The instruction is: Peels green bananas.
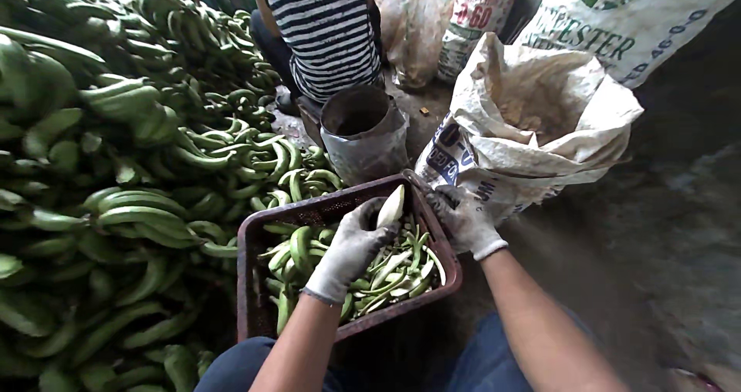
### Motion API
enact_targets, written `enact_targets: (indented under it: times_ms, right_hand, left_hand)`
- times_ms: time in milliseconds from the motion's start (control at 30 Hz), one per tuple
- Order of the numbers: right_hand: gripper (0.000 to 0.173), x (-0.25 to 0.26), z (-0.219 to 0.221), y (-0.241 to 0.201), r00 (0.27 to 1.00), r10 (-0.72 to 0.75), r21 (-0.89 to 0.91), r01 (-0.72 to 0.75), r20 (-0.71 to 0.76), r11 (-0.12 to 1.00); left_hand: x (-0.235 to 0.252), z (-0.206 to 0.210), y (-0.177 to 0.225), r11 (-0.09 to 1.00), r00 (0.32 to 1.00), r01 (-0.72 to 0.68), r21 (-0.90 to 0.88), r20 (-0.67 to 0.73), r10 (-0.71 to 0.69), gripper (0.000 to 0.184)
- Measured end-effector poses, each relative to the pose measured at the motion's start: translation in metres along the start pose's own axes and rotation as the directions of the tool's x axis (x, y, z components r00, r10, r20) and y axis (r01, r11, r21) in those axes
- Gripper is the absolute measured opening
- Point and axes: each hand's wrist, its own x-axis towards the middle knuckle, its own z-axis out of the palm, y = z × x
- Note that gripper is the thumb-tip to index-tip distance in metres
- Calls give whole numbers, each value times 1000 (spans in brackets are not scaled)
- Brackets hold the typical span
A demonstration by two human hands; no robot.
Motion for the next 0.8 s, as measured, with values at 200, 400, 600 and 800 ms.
enact_targets:
  times_ms: [200, 400, 600, 800]
  right_hand:
    - [54, -22, -3, -19, 968, -224, 45, 230, -115, 972]
    - [52, -8, -2, -11, 999, 42, -95, -43, -22, 995]
    - [65, -23, 6, -22, 940, -276, 328, 330, -201, 885]
    - [60, -44, 27, -38, 831, -537, 47, 548, -143, 835]
  left_hand:
    - [3, -6, -1, 989, 995, 2, 145, -96, 12, 45]
    - [-1, 2, 7, 984, 999, 43, -171, -21, -47, 43]
    - [8, -4, 1, 754, 991, 64, -653, -45, -123, 40]
    - [6, -9, 3, 730, 961, 66, -680, -153, -230, 33]
